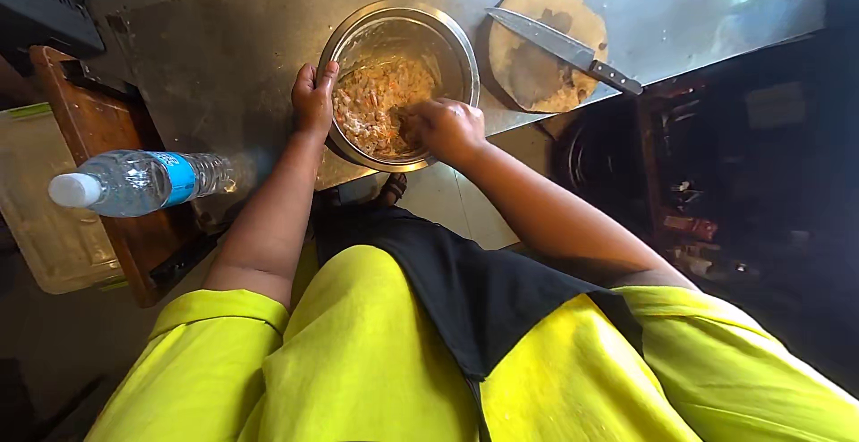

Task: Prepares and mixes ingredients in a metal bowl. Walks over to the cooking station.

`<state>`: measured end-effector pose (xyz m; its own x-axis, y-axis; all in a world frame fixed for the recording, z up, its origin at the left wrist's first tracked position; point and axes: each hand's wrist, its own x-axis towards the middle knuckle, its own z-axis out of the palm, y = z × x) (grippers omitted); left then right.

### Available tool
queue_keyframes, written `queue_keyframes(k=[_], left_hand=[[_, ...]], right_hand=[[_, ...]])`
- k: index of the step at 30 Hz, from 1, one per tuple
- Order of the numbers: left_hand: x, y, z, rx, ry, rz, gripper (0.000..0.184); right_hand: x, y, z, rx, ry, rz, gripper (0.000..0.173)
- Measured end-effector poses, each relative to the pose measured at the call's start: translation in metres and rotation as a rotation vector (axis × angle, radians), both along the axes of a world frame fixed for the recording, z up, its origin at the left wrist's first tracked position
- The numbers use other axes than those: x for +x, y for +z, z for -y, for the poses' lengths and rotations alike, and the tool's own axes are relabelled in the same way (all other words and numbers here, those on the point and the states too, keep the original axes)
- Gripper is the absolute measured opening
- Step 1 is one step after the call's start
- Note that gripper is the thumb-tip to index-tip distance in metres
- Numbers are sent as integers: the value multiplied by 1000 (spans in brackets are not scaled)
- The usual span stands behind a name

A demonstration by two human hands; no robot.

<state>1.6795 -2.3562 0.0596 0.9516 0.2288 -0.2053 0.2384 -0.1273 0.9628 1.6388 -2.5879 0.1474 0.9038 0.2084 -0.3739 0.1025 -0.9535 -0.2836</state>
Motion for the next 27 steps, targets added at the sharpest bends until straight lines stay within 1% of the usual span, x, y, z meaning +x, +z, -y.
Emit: queue_keyframes(k=[3,7,10,13,18,19,21,22,24,27], left_hand=[[1,-2,-2,-11,-16,-2,30],[1,-3,-2,-21,-12,9,30],[0,-1,-3,-8,-15,8,30],[-1,-1,-3,0,-12,8,30],[0,0,0,-2,34,15,32],[-1,0,1,-1,48,20,32],[-2,0,1,9,67,26,33],[-2,0,1,20,69,28,33],[-3,1,1,34,65,33,33],[-3,3,3,6,80,36,32]], right_hand=[[1,5,-6,29,-90,-20,30],[5,25,-1,35,-125,0,30],[13,34,2,0,-87,65,30],[30,39,3,-127,18,120,30],[61,38,1,-449,227,-5,36],[62,39,3,-497,263,-31,34],[61,45,6,-581,326,-93,22],[59,51,6,-616,349,-130,16],[52,63,6,-672,359,-221,11],[36,72,8,-645,365,-315,13]])
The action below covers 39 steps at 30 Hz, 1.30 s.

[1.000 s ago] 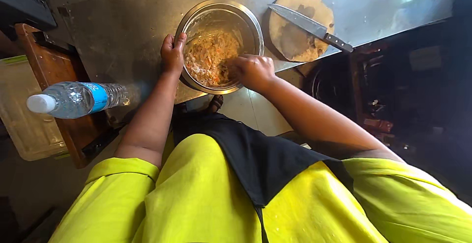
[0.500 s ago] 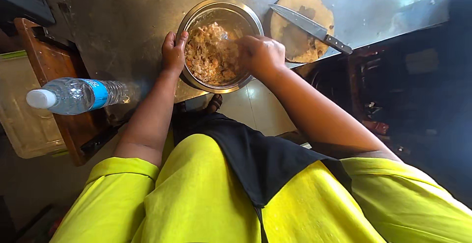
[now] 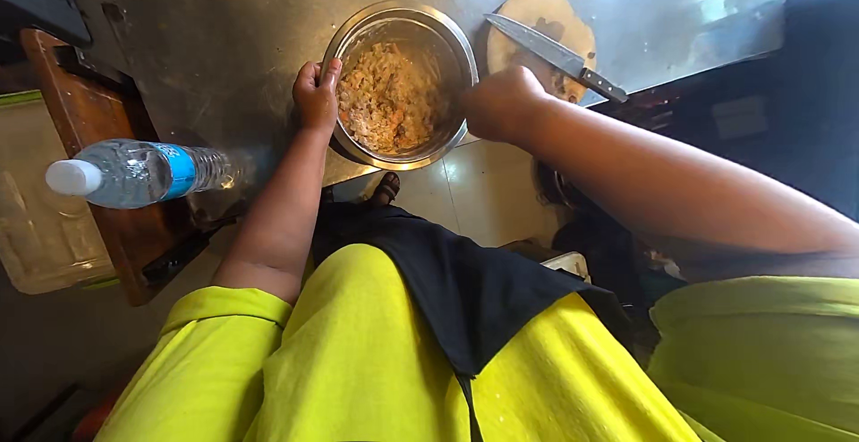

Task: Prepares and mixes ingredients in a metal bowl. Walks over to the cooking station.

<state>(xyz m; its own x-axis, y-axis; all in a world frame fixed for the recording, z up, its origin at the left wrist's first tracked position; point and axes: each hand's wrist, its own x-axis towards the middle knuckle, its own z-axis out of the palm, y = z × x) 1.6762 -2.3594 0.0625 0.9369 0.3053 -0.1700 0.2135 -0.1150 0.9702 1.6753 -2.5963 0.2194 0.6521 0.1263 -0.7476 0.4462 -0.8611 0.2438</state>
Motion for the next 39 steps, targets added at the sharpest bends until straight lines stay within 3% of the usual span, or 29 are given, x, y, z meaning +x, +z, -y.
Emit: queue_keyframes(k=[4,8,14,18,23,26,29,32,36,39], left_hand=[[-1,2,0,-30,8,-34,30],[0,-1,-1,-15,-19,-36,32],[0,0,-4,-48,-43,-57,32],[-1,-2,-7,-39,-46,-33,32],[0,-3,-5,-58,-38,-18,33],[0,-1,-6,37,-60,-41,34],[0,2,-5,116,-84,-77,35],[0,3,-4,154,-93,-106,35],[0,6,-4,191,-107,-130,36],[0,7,-4,205,-113,-144,36]], right_hand=[[-24,-6,-11,117,-9,-65,17],[-35,-23,-35,231,-184,-94,28],[-51,-55,-61,824,-850,-44,32],[-28,-71,-51,977,-1200,-115,28],[-32,-63,-16,1177,-1633,-283,26],[-34,-56,0,1289,-1788,-387,24],[-36,-48,13,1325,-1788,-355,21],[-36,-41,17,1243,-1531,-104,21],[-22,-32,4,837,-963,240,31],[-4,-37,-19,607,-790,259,36]])
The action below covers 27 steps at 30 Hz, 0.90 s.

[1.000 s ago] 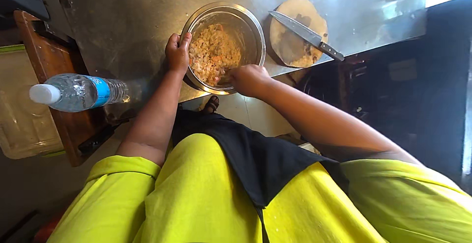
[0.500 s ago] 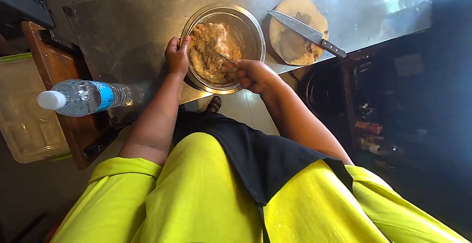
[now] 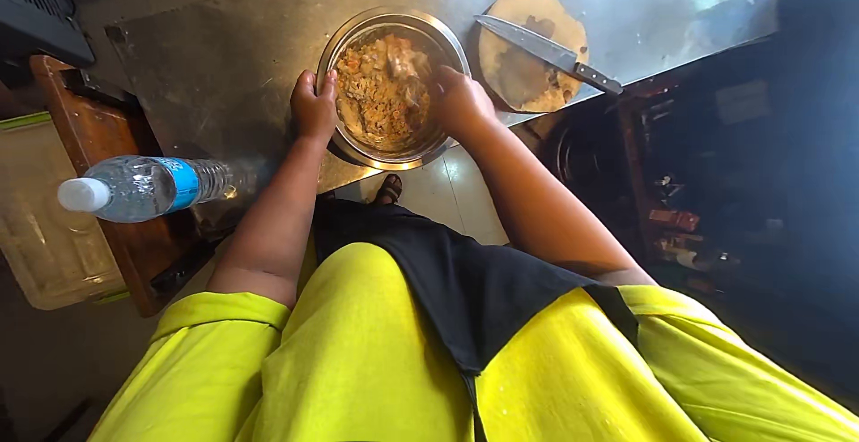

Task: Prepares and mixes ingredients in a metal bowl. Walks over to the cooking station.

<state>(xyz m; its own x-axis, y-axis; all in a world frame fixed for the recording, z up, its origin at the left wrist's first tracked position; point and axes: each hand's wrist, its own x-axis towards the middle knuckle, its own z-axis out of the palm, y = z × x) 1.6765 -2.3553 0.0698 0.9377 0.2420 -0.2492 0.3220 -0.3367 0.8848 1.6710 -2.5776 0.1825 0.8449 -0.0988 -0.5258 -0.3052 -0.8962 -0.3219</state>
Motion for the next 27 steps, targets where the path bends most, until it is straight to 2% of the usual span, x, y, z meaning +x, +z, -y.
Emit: queue_keyframes(k=[4,8,13,15,21,27], left_hand=[[0,1,3,19,20,-12,36],[-1,0,4,3,28,3,34],[-3,2,2,10,20,-1,34],[-3,3,2,29,12,-10,34],[-5,3,1,29,-2,-8,36],[-3,2,0,25,-7,-17,37]], right_hand=[[11,-6,-25,-15,175,-64,33],[-11,1,-40,-166,489,-76,29],[-46,8,-24,-251,765,-83,31],[-45,11,-11,-360,868,-141,37],[-13,36,28,-492,913,-9,33],[22,50,25,-659,1025,285,18]])
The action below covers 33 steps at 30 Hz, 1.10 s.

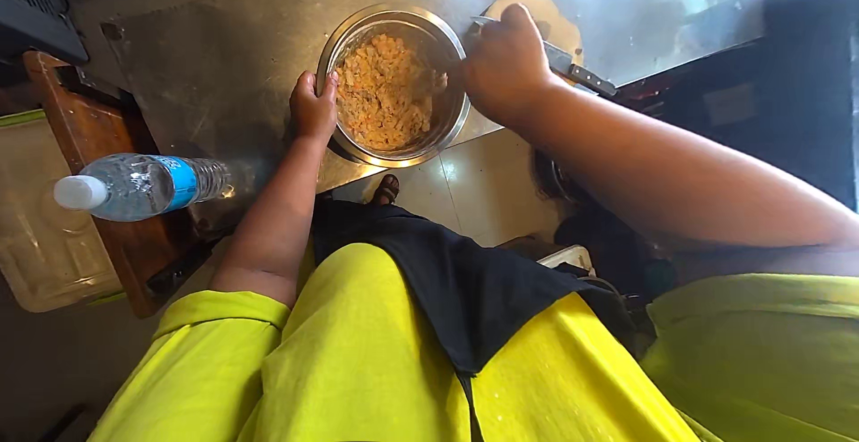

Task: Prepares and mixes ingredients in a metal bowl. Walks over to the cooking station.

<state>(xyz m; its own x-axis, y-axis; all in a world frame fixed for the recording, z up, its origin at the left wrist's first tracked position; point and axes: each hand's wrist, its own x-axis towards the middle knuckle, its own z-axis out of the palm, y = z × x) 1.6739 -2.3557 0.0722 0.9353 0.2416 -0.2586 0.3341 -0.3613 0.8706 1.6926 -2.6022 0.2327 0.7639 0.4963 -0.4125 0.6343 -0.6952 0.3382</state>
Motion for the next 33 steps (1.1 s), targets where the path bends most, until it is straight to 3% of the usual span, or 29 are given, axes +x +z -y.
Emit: queue_keyframes(k=[8,10,14,18,22,26,30,33], left_hand=[[-7,-4,9,-28,116,73,35],[-7,-4,11,-48,152,80,34],[-7,-7,13,-65,174,98,34],[-6,-8,11,-91,148,95,35],[-6,-10,8,-62,100,94,39],[-8,-14,8,-61,103,110,39],[-11,-10,9,-37,103,109,37],[-9,-10,8,-29,93,110,36]], right_hand=[[3,-36,-5,-151,60,-86,20],[-4,-43,3,-50,20,-135,22],[-33,-50,1,124,-229,-226,26],[-61,-53,-32,259,-511,-329,26],[-89,-62,-68,541,-683,-284,17],[-82,-67,-90,574,-802,-279,29],[-60,-45,-99,562,-1007,-359,39],[-35,-81,-76,710,-1130,-372,37]])
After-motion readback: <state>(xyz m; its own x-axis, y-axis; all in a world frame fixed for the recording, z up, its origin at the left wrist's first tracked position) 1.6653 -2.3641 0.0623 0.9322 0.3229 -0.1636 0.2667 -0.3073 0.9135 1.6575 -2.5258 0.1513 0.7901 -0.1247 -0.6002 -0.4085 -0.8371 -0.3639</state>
